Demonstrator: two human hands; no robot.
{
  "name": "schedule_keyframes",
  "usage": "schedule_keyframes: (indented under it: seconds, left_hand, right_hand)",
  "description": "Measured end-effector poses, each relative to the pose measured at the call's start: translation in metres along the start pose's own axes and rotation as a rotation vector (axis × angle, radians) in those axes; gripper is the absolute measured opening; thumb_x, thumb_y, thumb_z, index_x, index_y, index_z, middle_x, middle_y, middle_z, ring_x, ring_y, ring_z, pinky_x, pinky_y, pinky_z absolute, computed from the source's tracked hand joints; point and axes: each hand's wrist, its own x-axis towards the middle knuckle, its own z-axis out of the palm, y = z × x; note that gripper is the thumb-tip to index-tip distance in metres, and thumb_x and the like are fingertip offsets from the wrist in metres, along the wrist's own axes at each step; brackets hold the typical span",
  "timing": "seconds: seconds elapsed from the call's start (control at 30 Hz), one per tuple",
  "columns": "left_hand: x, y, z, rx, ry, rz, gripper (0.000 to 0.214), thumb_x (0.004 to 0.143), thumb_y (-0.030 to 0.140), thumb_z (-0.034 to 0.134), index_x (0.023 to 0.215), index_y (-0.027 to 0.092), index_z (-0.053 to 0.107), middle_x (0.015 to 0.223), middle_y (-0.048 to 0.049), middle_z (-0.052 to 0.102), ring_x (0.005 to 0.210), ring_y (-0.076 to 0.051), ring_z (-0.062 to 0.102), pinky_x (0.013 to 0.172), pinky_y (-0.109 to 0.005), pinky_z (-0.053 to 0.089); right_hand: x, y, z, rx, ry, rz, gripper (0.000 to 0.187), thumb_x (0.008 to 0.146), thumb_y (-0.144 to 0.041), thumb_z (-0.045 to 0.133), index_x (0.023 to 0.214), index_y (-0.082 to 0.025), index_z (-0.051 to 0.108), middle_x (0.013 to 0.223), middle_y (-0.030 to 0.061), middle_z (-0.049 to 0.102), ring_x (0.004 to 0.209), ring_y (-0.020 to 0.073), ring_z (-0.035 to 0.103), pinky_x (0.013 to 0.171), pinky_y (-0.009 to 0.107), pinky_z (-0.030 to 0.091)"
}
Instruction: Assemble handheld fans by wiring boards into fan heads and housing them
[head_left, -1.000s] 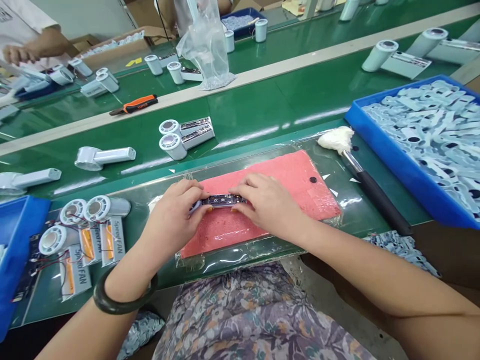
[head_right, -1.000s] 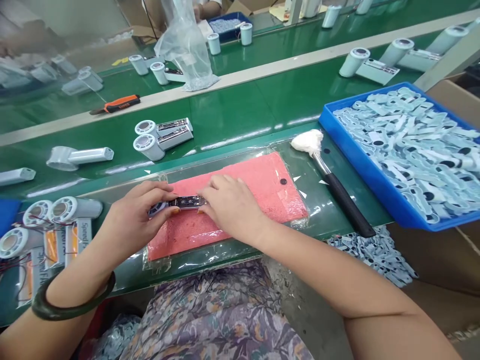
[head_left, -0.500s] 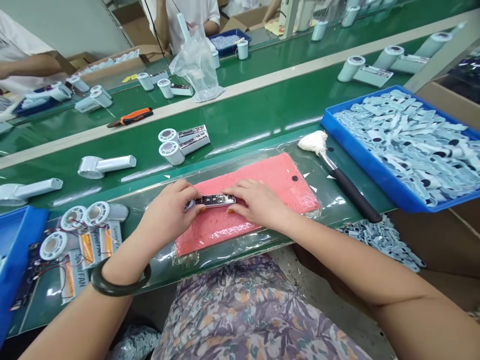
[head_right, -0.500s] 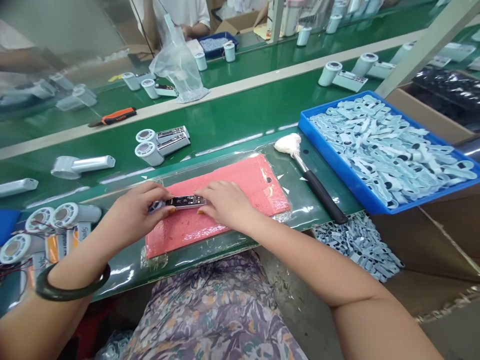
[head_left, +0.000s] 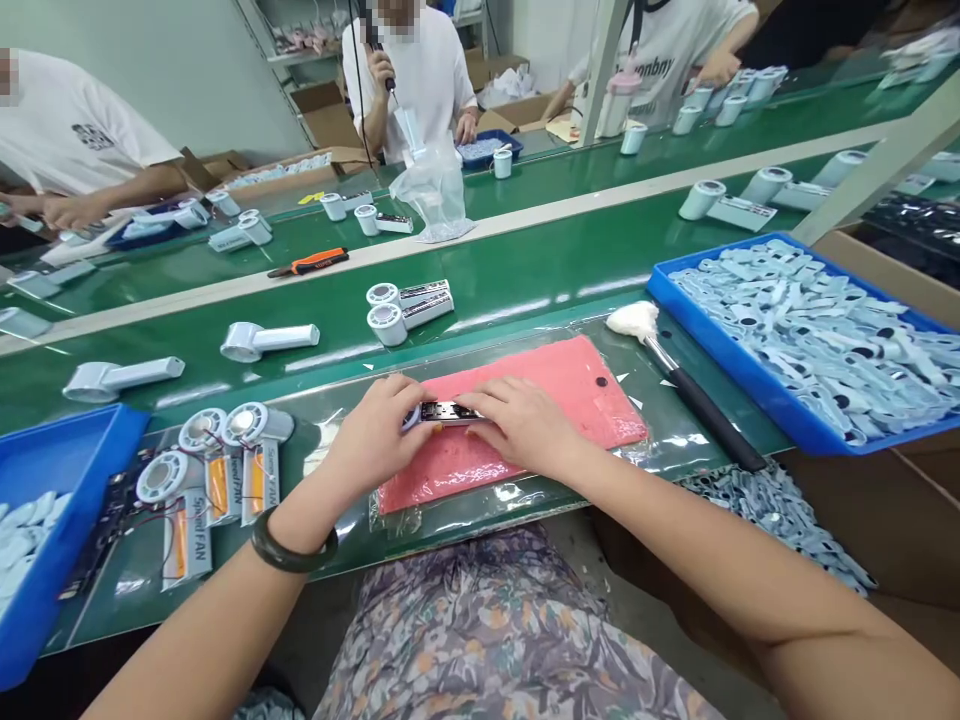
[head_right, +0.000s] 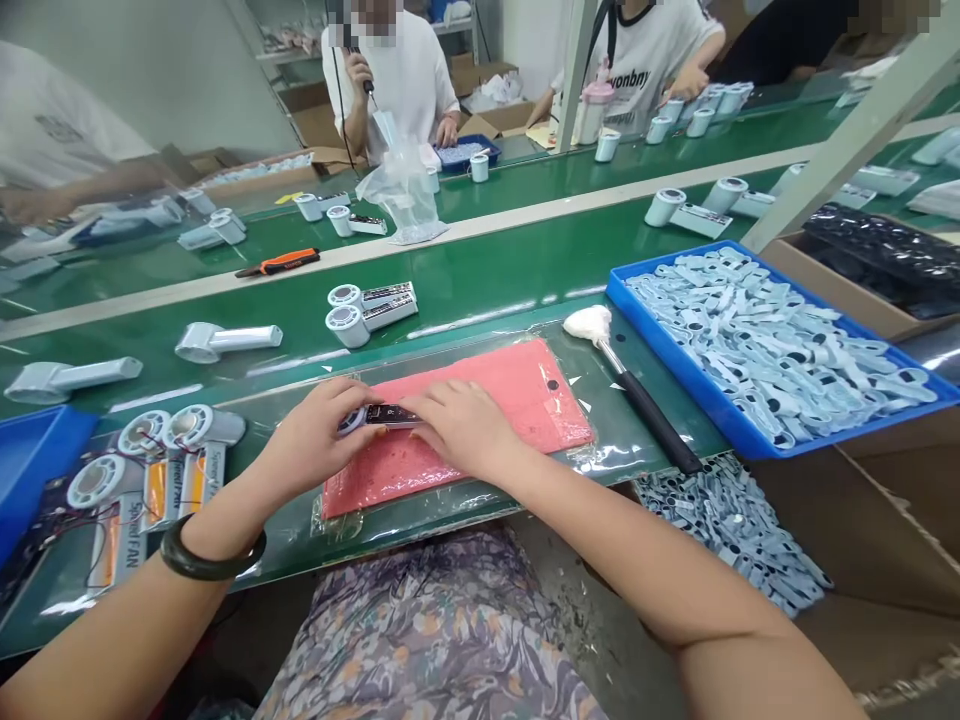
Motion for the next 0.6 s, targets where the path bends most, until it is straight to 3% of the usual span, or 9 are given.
schedule_keyframes:
  seconds: [0.3, 0.6]
  left_hand:
    - [0.007, 0.003, -0.004, -0.009, -0.054, -0.072, 0.017, 0.086, 0.031, 0.062, 0.096, 0.021, 0.071, 0.1, -0.0068, 0.065, 0.098, -0.026, 0.062, 0.087, -0.041, 0.053]
    - [0.017, 0.007, -0.01, -0.012, -0.104, -0.091, 0.009, 0.076, 0.024, 0.068, 0.085, 0.022, 0.071, 0.088, -0.0033, 0.065, 0.088, -0.024, 0.064, 0.081, -0.038, 0.053]
  right_hand:
    - [-0.007, 0.01, 0.012, -0.068, 0.099, -0.1, 0.024, 0.104, -0.026, 0.054, 0.117, -0.024, 0.074, 0.116, 0.0093, 0.073, 0.098, 0.0219, 0.064, 0.084, 0.037, 0.048]
    - [-0.002, 0.006, 0.008, -0.083, 0.044, -0.092, 0.029, 0.102, -0.02, 0.054, 0.126, -0.022, 0.069, 0.113, 0.0101, 0.073, 0.095, 0.0222, 0.066, 0.08, 0.037, 0.051]
